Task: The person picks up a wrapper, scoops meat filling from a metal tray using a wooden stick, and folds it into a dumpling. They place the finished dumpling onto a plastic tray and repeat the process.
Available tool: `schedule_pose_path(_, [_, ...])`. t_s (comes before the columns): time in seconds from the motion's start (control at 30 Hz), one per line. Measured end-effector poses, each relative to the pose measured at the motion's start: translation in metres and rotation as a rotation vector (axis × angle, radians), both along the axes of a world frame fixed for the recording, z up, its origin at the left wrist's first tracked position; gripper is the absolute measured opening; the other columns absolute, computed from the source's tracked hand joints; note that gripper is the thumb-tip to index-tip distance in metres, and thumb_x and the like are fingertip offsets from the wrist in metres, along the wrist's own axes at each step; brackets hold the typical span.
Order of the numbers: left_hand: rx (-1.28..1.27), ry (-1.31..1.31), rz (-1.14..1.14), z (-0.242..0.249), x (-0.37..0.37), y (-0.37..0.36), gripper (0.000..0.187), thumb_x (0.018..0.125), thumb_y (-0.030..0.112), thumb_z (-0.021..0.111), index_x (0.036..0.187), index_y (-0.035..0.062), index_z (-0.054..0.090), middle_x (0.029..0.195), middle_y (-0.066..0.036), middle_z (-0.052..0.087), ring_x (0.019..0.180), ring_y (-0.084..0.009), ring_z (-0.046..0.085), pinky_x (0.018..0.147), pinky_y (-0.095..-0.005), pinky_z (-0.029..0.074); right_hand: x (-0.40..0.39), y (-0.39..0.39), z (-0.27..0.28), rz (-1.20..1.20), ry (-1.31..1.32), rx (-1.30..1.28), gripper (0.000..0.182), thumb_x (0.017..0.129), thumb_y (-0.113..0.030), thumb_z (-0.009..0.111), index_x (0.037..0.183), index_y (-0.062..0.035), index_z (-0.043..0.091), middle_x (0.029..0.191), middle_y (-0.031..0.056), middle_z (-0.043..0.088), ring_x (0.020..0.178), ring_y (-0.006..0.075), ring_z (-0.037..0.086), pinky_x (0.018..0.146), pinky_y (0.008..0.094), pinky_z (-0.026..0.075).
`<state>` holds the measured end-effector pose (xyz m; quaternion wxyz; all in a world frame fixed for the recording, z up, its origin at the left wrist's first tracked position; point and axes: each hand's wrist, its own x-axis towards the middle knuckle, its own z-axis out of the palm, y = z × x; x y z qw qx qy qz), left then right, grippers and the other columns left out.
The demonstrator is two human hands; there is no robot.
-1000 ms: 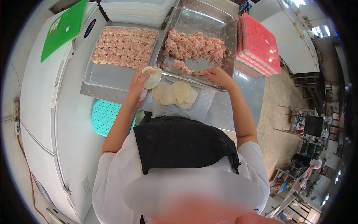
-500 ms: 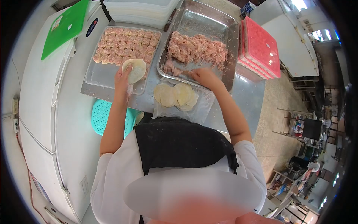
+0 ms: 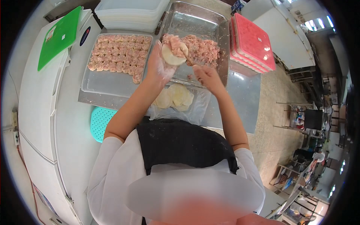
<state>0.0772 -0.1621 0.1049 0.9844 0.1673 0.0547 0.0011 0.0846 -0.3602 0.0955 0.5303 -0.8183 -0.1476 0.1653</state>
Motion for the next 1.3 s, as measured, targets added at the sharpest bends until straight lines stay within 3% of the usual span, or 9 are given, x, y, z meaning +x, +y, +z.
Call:
schedule_pose_path(0.2, [-0.003,0.169,-0.012,-0.035,0.015,-0.009,0.074,0.091,0.064,0.034,0.131,0.0021,0.042,0.124,-0.014,0.051,0.116,-0.0292,0.048,0.104,-0.0503,0.031,-0.01,-0.039,0.044,0.113,-0.542,-0.653,0.028,0.092,-0.03,0.054,0.109,-0.0107,0.064,0.08,0.0168,0.062,0.076,0.0341,0.063,0.065,0.044,0.049])
schedule_pose_path(0.3, [0.03,0.254,0.074,-0.025,0.016,-0.027,0.076,0.09,0.067,0.033,0.134,0.0055,0.04,0.133,-0.015,0.046,0.126,-0.0325,0.04,0.108,-0.0558,0.021,-0.02,-0.042,0.053,0.054,-0.555,-0.59,0.026,0.092,-0.028,0.054,0.103,-0.0063,0.065,0.085,0.0188,0.061,0.082,0.0382,0.06,0.071,0.0464,0.047])
schedule_pose_path(0.53, [0.096,0.302,0.144,0.004,0.013,-0.053,0.072,0.092,0.062,0.032,0.134,0.0055,0.045,0.14,-0.016,0.042,0.132,-0.0355,0.033,0.109,-0.0596,0.016,-0.005,-0.072,0.076,0.181,-0.563,-0.818,0.027,0.092,-0.025,0.053,0.112,-0.0082,0.061,0.083,0.0165,0.06,0.08,0.0355,0.06,0.069,0.0443,0.049])
schedule_pose_path(0.8, [0.008,0.1,0.154,-0.012,0.017,-0.056,0.054,0.089,0.045,0.055,0.131,0.0121,0.046,0.128,-0.011,0.05,0.121,-0.0318,0.045,0.107,-0.0534,0.026,0.035,-0.123,0.057,0.279,-0.632,-0.21,0.027,0.094,-0.022,0.052,0.11,-0.0035,0.064,0.097,0.0194,0.066,0.088,0.0282,0.065,0.074,0.037,0.05])
schedule_pose_path(0.9, [0.514,-0.109,-0.057,0.019,0.001,-0.061,0.054,0.082,0.024,0.067,0.131,0.0116,0.046,0.129,-0.009,0.05,0.12,-0.0307,0.047,0.106,-0.0458,0.033,0.036,-0.131,0.069,0.203,-0.224,-0.217,0.03,0.096,-0.024,0.051,0.11,-0.0008,0.064,0.099,0.0186,0.066,0.087,0.0174,0.062,0.077,0.0305,0.048])
schedule_pose_path(0.97, [1.387,-0.286,0.077,0.034,-0.002,-0.062,0.067,0.075,0.008,0.072,0.135,0.0052,0.042,0.129,-0.012,0.05,0.116,-0.0256,0.052,0.1,-0.0377,0.039,0.037,-0.135,0.08,0.276,-0.166,-0.236,0.031,0.096,-0.025,0.052,0.112,-0.0004,0.064,0.093,0.0151,0.065,0.084,0.0147,0.058,0.076,0.0289,0.047])
schedule_pose_path(1.07, [1.778,-0.4,0.179,0.048,0.0,-0.065,0.056,0.073,0.015,0.076,0.123,0.0065,0.052,0.121,-0.009,0.057,0.103,-0.0228,0.058,0.098,-0.0321,0.041,0.041,-0.141,0.078,0.373,-0.129,-0.204,0.032,0.096,-0.025,0.054,0.113,0.0009,0.063,0.088,0.0113,0.065,0.08,0.0125,0.054,0.076,0.0273,0.046])
schedule_pose_path(1.23, [1.735,-0.555,-0.246,0.054,0.015,-0.053,0.045,0.07,0.02,0.078,0.108,0.0042,0.062,0.103,-0.01,0.064,0.097,-0.0229,0.06,0.089,-0.0354,0.044,0.056,-0.132,0.043,0.517,-0.092,-0.118,0.032,0.094,-0.023,0.056,0.113,0.0018,0.062,0.101,0.0154,0.068,0.09,0.0144,0.06,0.081,0.029,0.047])
schedule_pose_path(1.3, [1.834,-0.563,-0.277,0.049,0.018,-0.055,0.042,0.069,0.023,0.078,0.104,0.0033,0.064,0.099,-0.011,0.065,0.098,-0.0238,0.06,0.087,-0.036,0.045,0.073,-0.132,0.013,0.513,-0.289,-0.017,0.03,0.091,-0.024,0.057,0.109,-0.001,0.063,0.103,0.0198,0.066,0.082,0.0271,0.064,0.074,0.0342,0.048])
